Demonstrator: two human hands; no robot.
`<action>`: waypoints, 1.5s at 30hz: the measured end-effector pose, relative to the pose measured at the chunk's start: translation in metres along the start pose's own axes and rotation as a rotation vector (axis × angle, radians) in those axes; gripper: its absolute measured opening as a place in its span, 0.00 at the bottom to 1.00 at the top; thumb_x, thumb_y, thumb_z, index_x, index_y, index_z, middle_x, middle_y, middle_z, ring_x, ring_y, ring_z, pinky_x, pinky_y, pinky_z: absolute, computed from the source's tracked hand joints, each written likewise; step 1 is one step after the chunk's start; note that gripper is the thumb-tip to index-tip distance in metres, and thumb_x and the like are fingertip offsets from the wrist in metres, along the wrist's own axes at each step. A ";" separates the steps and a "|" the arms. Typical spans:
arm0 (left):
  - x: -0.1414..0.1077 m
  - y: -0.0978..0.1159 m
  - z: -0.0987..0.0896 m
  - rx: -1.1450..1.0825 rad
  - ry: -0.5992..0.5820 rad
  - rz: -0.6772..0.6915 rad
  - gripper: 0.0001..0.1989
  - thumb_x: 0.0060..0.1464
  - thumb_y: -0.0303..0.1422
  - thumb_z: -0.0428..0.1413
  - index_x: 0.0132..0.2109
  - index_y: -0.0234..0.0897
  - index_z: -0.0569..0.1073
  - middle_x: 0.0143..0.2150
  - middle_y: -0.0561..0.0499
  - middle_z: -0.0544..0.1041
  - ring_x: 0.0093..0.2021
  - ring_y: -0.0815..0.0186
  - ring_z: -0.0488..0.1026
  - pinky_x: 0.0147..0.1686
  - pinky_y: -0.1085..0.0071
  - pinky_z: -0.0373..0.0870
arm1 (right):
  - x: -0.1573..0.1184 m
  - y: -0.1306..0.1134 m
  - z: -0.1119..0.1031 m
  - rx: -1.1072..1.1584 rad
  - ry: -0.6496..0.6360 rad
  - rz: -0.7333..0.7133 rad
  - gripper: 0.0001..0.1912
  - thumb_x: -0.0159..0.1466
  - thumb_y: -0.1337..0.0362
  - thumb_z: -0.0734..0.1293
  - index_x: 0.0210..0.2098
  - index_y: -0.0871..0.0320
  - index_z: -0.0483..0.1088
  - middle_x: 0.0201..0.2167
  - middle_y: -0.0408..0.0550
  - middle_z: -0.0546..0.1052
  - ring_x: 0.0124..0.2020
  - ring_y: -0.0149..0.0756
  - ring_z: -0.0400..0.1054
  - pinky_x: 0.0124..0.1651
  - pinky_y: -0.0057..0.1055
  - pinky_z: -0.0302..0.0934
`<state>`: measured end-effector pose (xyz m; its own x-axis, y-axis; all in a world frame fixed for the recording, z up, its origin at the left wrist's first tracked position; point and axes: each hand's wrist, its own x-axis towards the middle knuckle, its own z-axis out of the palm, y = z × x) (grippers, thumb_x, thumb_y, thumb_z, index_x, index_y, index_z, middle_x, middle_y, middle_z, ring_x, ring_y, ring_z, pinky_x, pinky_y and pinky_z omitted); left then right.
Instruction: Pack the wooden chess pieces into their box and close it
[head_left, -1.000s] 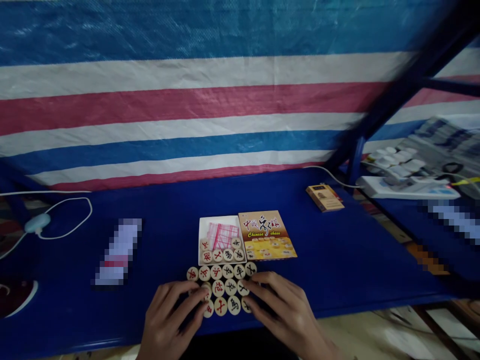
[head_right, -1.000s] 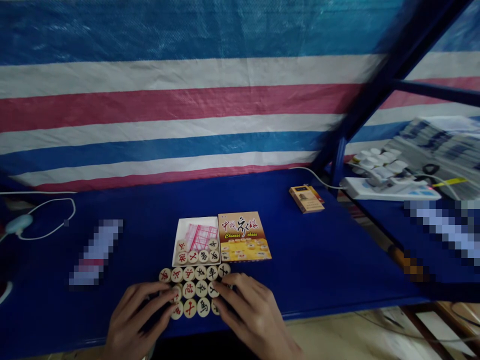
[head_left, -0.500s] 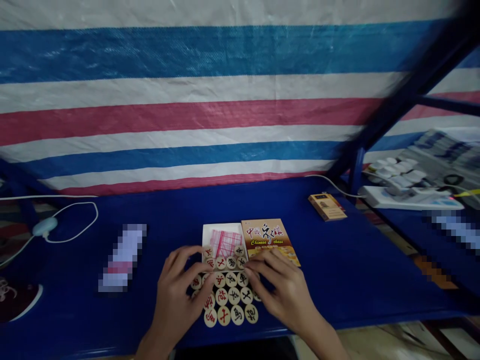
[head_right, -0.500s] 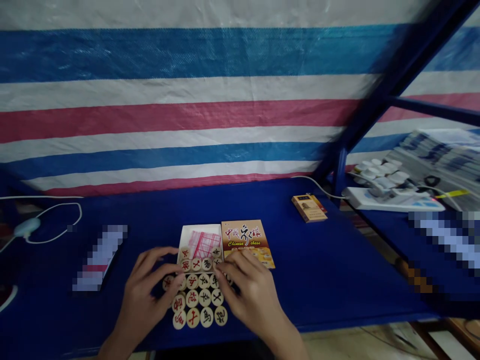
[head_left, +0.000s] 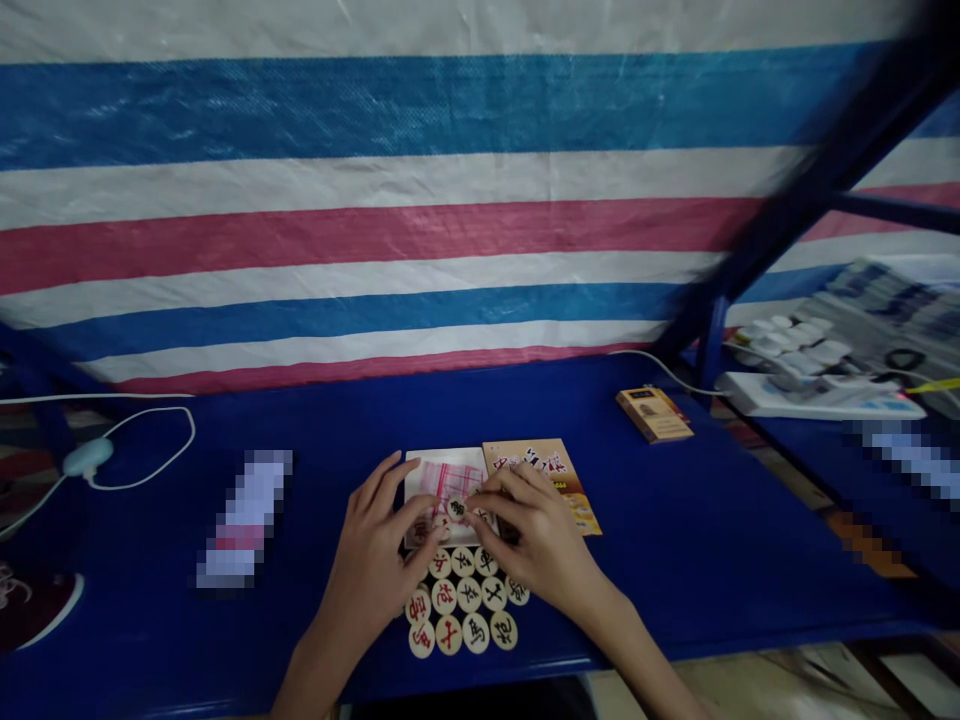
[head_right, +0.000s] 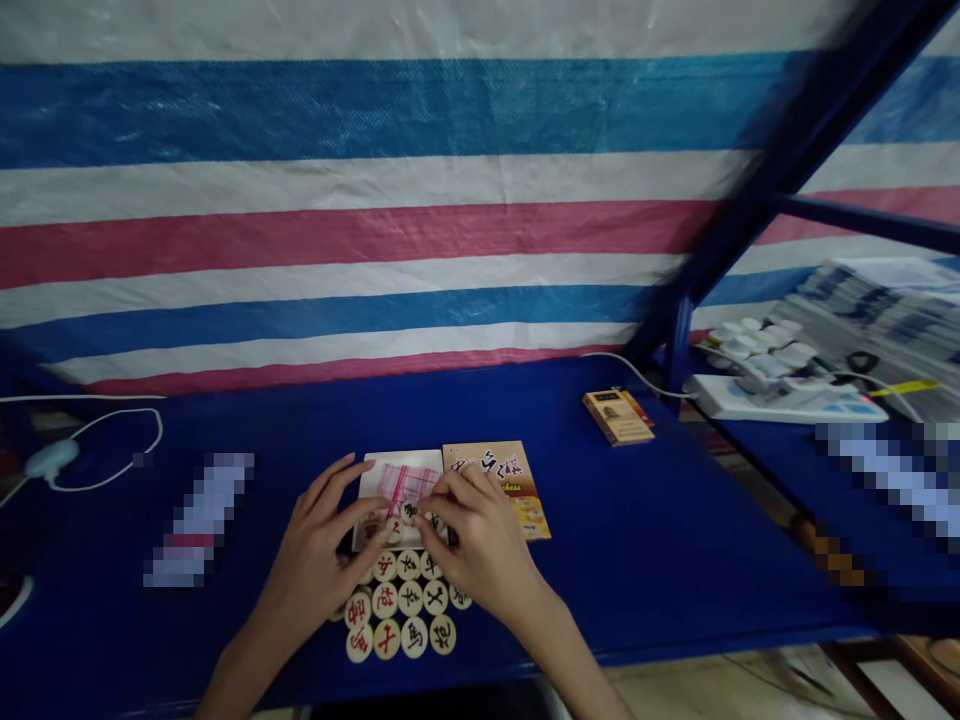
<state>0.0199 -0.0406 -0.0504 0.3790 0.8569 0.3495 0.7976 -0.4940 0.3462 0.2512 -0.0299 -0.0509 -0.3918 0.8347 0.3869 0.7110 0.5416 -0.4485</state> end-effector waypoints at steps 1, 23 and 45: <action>0.004 0.000 -0.001 0.013 -0.022 0.006 0.10 0.62 0.33 0.58 0.51 0.46 0.76 0.67 0.50 0.66 0.72 0.50 0.55 0.63 0.44 0.64 | 0.004 0.002 0.000 -0.021 -0.024 -0.008 0.10 0.70 0.61 0.65 0.45 0.51 0.79 0.38 0.48 0.76 0.44 0.43 0.66 0.47 0.41 0.59; 0.035 0.000 0.003 0.095 -0.157 0.012 0.07 0.52 0.33 0.68 0.38 0.42 0.78 0.61 0.48 0.74 0.67 0.47 0.63 0.65 0.38 0.54 | 0.030 0.015 0.012 -0.041 -0.172 -0.037 0.09 0.62 0.61 0.73 0.42 0.53 0.78 0.37 0.46 0.77 0.42 0.41 0.72 0.53 0.41 0.62; -0.104 0.002 -0.009 0.031 0.185 0.043 0.20 0.62 0.23 0.57 0.60 0.40 0.72 0.45 0.48 0.80 0.43 0.62 0.77 0.43 0.63 0.71 | -0.107 0.001 0.000 0.111 0.089 0.040 0.21 0.66 0.68 0.69 0.58 0.52 0.69 0.42 0.50 0.78 0.40 0.37 0.76 0.40 0.34 0.75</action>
<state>-0.0217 -0.1319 -0.0782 0.3224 0.7922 0.5182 0.7978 -0.5220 0.3018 0.2937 -0.1187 -0.0930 -0.3072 0.8466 0.4346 0.6543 0.5195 -0.5496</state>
